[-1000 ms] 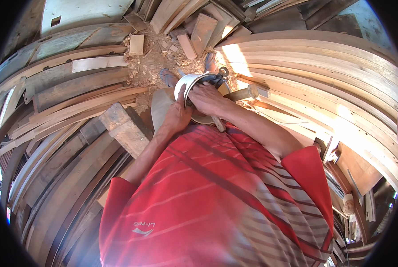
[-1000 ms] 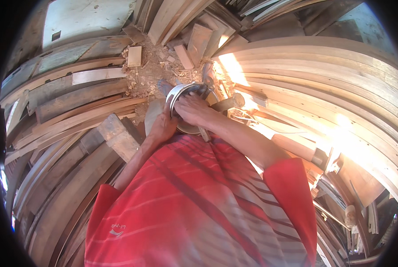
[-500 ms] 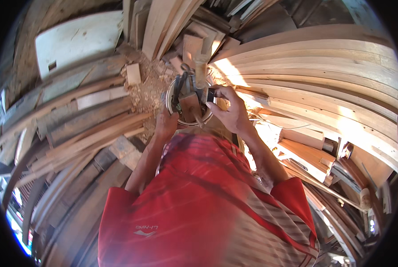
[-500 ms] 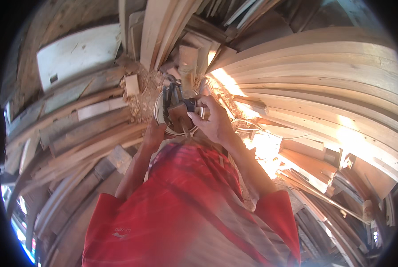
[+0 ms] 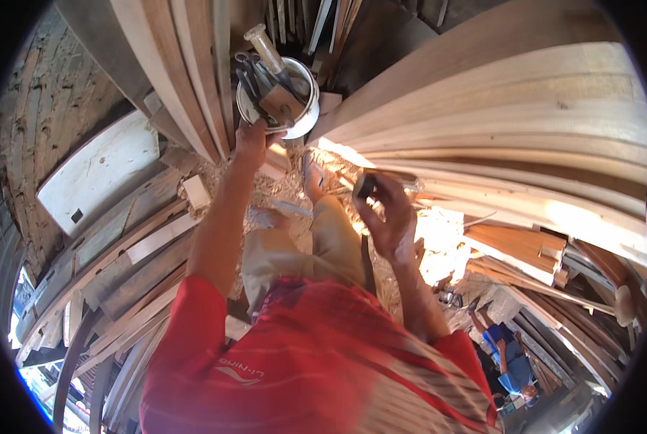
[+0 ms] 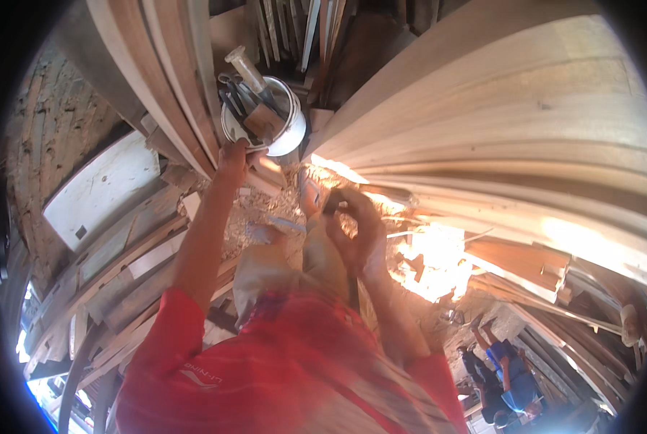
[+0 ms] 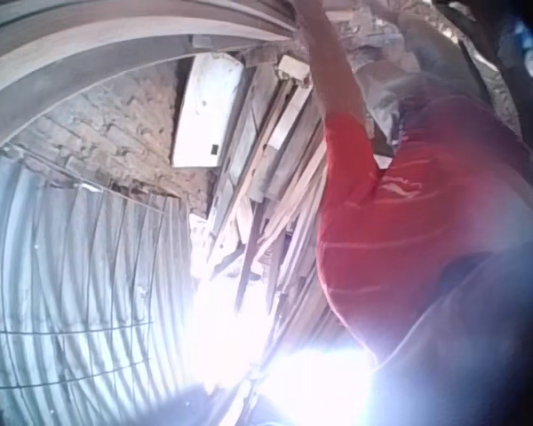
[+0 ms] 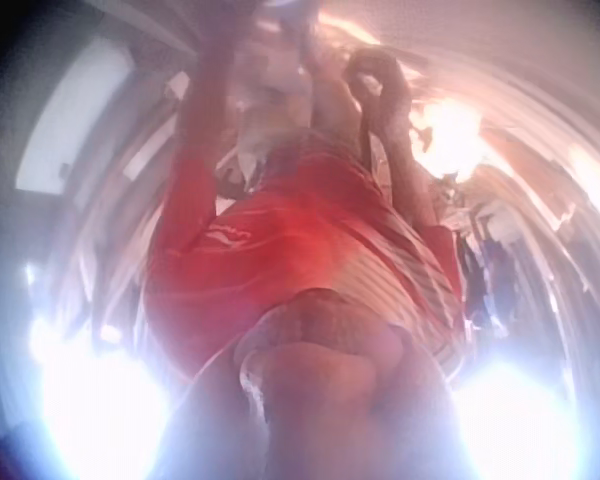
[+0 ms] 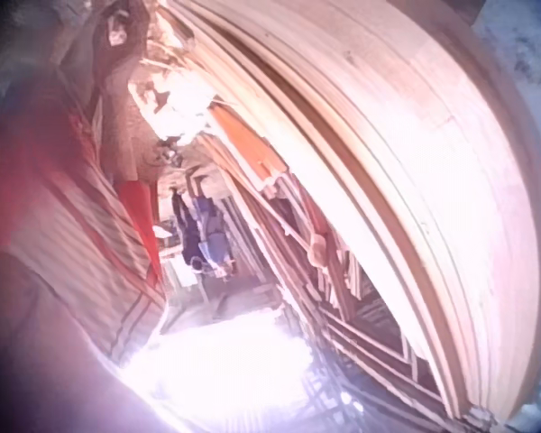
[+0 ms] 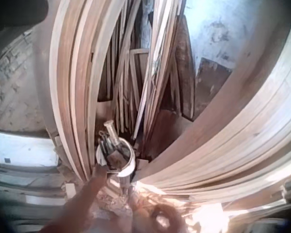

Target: The person retrieves a roll of electrical tape from a container, walks over to a workbench, and wraps the tape around the cord of a power tool by hand.

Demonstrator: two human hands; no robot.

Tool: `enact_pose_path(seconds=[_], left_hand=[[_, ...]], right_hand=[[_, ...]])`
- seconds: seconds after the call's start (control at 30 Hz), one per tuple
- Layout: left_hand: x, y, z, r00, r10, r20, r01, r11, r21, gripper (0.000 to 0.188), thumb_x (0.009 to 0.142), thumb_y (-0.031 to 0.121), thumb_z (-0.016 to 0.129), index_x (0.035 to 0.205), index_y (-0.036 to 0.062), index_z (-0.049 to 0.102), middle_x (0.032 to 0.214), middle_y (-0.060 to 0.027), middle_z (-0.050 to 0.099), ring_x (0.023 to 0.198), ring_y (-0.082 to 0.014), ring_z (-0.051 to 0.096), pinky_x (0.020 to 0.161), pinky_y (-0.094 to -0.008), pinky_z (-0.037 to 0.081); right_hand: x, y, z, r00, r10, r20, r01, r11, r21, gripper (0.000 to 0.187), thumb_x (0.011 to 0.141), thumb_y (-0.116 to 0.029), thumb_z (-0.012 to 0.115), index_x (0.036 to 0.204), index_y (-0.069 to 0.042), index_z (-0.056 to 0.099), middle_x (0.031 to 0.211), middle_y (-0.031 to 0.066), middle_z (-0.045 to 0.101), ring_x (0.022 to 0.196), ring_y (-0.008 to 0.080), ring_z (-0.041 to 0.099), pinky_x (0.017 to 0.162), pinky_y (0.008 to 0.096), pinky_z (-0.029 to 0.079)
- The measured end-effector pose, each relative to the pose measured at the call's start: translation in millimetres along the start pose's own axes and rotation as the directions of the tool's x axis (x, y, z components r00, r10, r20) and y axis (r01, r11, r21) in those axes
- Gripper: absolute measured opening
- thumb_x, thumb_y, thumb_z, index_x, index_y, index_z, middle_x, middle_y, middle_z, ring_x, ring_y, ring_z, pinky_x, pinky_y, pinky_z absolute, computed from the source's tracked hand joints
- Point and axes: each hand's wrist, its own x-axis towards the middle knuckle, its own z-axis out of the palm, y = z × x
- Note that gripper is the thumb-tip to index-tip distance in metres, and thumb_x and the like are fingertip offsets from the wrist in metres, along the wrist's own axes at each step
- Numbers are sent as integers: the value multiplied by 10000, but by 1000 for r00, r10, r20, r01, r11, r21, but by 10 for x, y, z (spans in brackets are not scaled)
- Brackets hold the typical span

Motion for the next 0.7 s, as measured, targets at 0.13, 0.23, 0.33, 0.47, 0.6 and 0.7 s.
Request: enact_pose_path(seconds=[0.13, 0.23, 0.33, 0.47, 0.6, 0.7], left_hand=[[1004, 89, 400, 999, 26, -24, -28, 998, -48, 397, 922, 35, 534, 1298, -87, 494, 1220, -227, 603, 924, -346, 723, 653, -338, 684], [1506, 104, 648, 994, 38, -106, -49, 994, -101, 425, 940, 56, 546, 1319, -115, 462, 1239, -242, 594, 916, -381, 724, 665, -352, 694], [1968, 64, 637, 987, -2, -162, -20, 991, -136, 450, 944, 50, 545, 1331, -145, 427, 1269, -257, 579, 963, -417, 711, 680, -361, 698], [2385, -54, 612, 980, -63, -191, 23, 979, -204, 495, 956, 71, 550, 1362, -163, 388, 1286, -281, 562, 915, -436, 722, 668, -367, 699], [2566, -293, 744, 930, -139, -341, 113, 989, -95, 413, 978, 56, 558, 1309, -154, 430, 1240, -254, 577, 997, -406, 690, 776, -429, 692], [2585, -434, 608, 974, -76, -213, 84, 996, 29, 459, 980, 144, 610, 1334, -102, 453, 1232, -232, 592, 985, -389, 690, 704, -397, 694]], right_hand=[[-236, 508, -150, 1000, 4, -26, -6, 997, -83, 493, 814, -10, 769, 1278, 21, 604, 1192, 156, 669, 1032, 232, 694, 879, 352, 591], [-427, 796, -302, 996, 91, 23, -88, 990, -113, 464, 827, -19, 749, 1267, 29, 611, 1198, 163, 667, 1038, 238, 688, 862, 356, 594], [-658, 1095, -353, 982, 185, -47, -189, 976, -111, 459, 830, -27, 753, 1265, 22, 616, 1198, 159, 668, 1043, 239, 682, 866, 361, 588], [-865, 1380, -421, 942, 299, -150, -312, 947, -74, 442, 840, -35, 755, 1260, 8, 624, 1176, 147, 674, 1042, 235, 677, 874, 370, 580], [-980, 1469, -474, 945, 273, -181, -294, 950, -103, 417, 855, -20, 734, 1257, 8, 627, 1146, 134, 689, 1010, 206, 684, 846, 356, 587], [-942, 1277, -433, 930, 271, -249, -297, 952, -72, 351, 859, -37, 749, 1193, -2, 649, 1122, 124, 685, 971, 205, 686, 834, 352, 581]])
